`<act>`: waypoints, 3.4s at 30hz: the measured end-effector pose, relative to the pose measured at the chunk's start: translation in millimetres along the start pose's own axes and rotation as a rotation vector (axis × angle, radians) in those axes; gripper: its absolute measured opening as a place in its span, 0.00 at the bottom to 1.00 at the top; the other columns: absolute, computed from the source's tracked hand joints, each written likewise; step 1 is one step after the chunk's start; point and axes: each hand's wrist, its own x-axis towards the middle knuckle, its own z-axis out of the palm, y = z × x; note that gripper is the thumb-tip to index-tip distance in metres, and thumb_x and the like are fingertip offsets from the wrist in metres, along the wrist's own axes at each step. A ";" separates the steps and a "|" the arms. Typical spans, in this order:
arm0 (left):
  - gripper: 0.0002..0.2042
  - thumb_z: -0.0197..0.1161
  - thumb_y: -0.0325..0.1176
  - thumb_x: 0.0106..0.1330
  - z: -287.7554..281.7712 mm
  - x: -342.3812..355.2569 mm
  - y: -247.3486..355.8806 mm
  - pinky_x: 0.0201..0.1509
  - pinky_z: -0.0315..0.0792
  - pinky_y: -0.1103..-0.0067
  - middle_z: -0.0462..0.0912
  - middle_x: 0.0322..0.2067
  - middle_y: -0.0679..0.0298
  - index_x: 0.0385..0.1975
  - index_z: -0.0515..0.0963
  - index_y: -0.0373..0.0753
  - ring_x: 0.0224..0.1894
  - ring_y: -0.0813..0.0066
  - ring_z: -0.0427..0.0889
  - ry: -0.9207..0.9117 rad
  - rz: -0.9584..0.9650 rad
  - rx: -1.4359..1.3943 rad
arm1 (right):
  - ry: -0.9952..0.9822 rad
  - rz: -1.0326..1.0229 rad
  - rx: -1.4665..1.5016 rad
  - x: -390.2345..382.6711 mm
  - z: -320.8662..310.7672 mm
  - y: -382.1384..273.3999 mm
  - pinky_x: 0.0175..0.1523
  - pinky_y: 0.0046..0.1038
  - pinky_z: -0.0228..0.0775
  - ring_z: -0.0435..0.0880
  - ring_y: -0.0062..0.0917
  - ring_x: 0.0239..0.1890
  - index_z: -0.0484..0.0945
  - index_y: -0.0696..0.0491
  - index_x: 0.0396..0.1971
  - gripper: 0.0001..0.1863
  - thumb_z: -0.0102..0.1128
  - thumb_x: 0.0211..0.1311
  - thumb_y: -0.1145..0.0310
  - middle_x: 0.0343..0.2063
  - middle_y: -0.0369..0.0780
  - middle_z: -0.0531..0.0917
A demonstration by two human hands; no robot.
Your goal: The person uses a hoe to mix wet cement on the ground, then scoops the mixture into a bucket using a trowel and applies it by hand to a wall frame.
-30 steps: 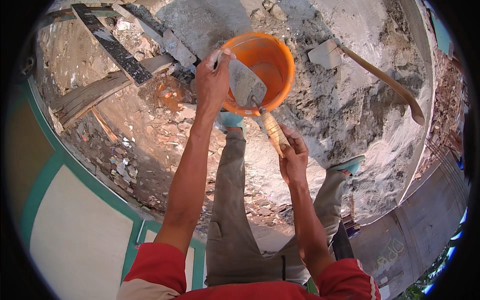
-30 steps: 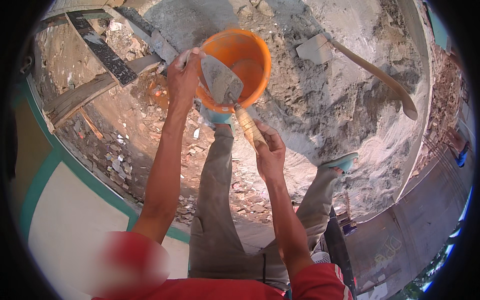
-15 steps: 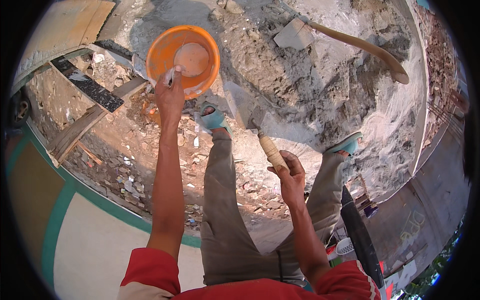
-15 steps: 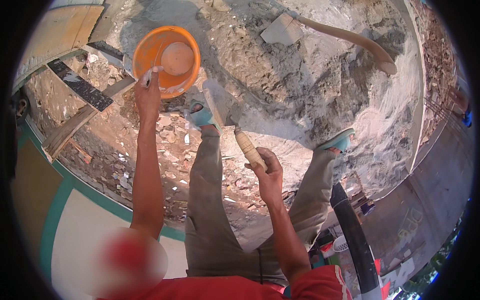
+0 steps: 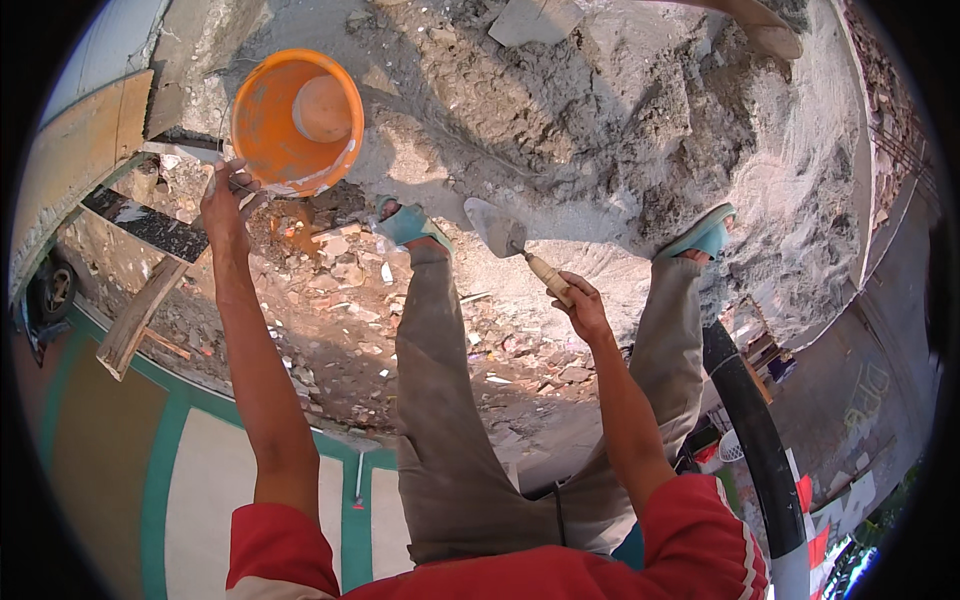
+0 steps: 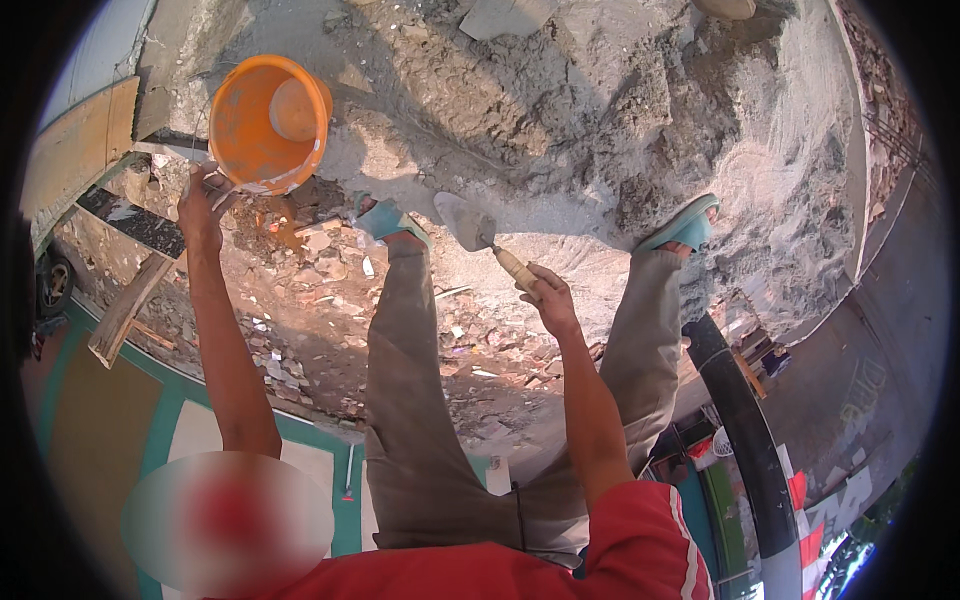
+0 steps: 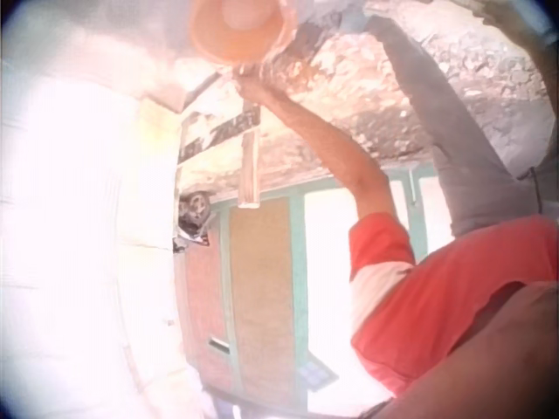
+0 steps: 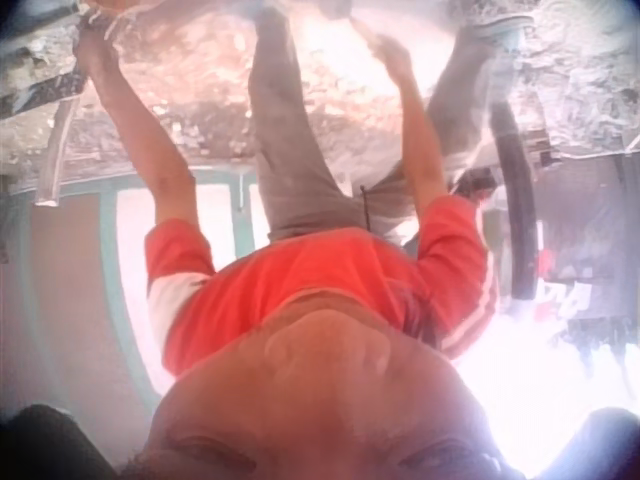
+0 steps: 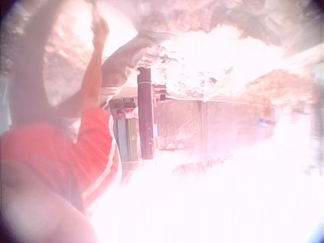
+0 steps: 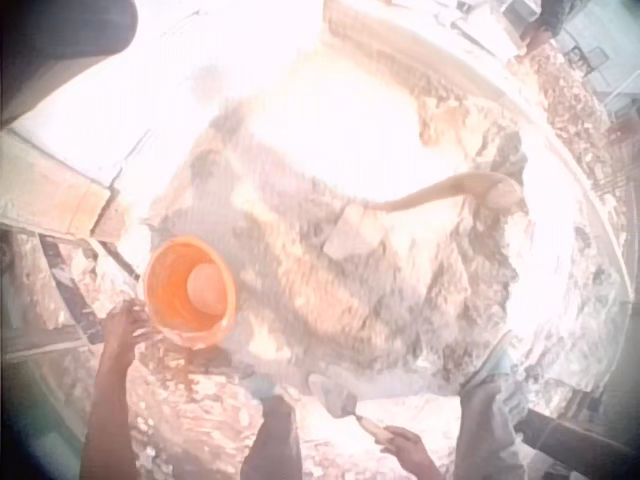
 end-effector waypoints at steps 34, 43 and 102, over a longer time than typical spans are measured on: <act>0.18 0.47 0.42 0.69 34.9 -27.5 -43.0 0.45 0.73 0.68 0.79 0.43 0.52 0.47 0.70 0.31 0.44 0.62 0.83 0.261 0.001 -0.045 | 0.935 -0.604 -0.239 -103.0 -278.4 -282.3 0.40 0.23 0.80 0.82 0.27 0.37 0.70 0.67 0.54 0.22 0.52 0.67 0.65 0.40 0.48 0.79; 0.27 0.62 0.44 0.63 40.2 -27.5 -51.5 0.51 0.71 0.70 0.76 0.50 0.52 0.56 0.67 0.32 0.51 0.64 0.78 0.330 -0.020 0.145 | 0.975 -0.502 -0.109 -28.5 -395.2 -244.2 0.41 0.34 0.76 0.79 0.31 0.41 0.66 0.57 0.58 0.31 0.59 0.63 0.52 0.42 0.46 0.77; 0.10 0.62 0.26 0.56 218.8 -421.2 -161.2 0.24 0.67 0.77 0.69 0.18 0.68 0.34 0.69 0.35 0.19 0.79 0.70 -0.469 -0.444 -0.274 | 0.014 -0.186 -0.793 88.4 152.5 -144.2 0.16 0.28 0.70 0.74 0.23 0.13 0.60 0.57 0.40 0.16 0.56 0.57 0.71 0.19 0.38 0.71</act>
